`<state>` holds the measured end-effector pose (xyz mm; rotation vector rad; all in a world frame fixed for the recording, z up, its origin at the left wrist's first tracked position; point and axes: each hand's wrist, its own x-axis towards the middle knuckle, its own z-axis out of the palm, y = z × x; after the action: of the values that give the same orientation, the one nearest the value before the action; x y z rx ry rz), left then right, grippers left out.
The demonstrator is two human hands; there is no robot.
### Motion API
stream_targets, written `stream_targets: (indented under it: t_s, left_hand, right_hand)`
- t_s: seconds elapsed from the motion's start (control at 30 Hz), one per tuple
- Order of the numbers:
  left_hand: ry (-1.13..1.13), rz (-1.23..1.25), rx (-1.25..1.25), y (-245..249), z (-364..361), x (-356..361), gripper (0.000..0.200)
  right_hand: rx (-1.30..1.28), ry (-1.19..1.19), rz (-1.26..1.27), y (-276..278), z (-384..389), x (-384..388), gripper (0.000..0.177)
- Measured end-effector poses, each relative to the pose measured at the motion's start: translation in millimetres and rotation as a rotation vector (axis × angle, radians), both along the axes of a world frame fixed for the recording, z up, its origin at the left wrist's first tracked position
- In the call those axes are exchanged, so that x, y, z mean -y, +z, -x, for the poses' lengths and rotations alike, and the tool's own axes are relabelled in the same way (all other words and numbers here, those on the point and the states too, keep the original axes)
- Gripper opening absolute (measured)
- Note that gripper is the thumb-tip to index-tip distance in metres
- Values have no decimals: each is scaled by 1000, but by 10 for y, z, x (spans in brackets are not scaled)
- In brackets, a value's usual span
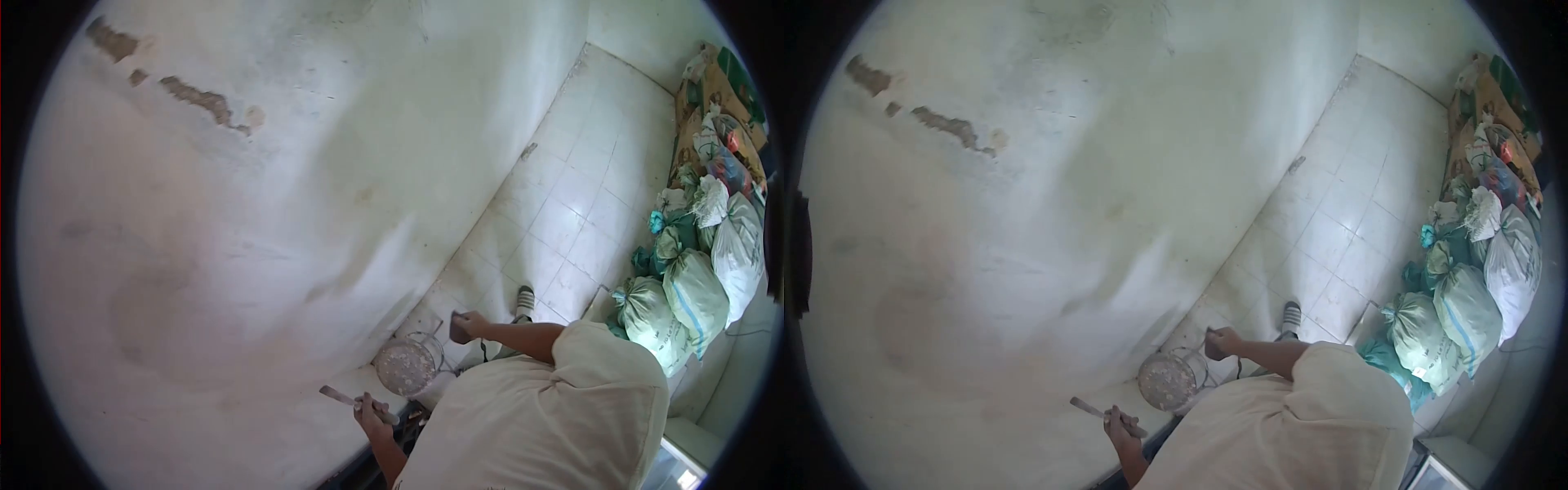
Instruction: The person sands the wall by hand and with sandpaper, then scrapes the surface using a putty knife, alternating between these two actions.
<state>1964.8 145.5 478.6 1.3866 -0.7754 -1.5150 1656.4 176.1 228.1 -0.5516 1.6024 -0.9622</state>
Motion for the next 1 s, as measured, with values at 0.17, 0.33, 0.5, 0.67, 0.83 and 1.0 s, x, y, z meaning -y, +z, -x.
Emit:
stream_targets:
  t_s: [0.17, 0.33, 0.5, 0.67, 0.83, 1.0]
  left_hand:
    - [104, 45, 57, -21, 963, 144, 17]
    - [82, 176, 181, 39, 1782, 533, 19]
    - [-36, 271, 193, 137, 2256, 818, 19]
    - [-85, 403, 377, 339, 2367, 1283, 19]
    - [-532, 265, 394, 605, 2732, 1860, 9]
    - [-1162, -88, 525, 94, 3447, 1961, 31]
  right_hand:
    - [536, -610, -282, 13, 1092, -528, 44]
    - [685, -824, -26, -148, 2259, -473, 35]
    - [962, -622, 293, 717, 2815, -418, 39]
    - [1164, -454, 324, 808, 2622, -276, 38]
    - [824, -521, 313, 1574, 2251, 94, 39]
    - [609, -404, 535, 2126, 1790, 694, 36]
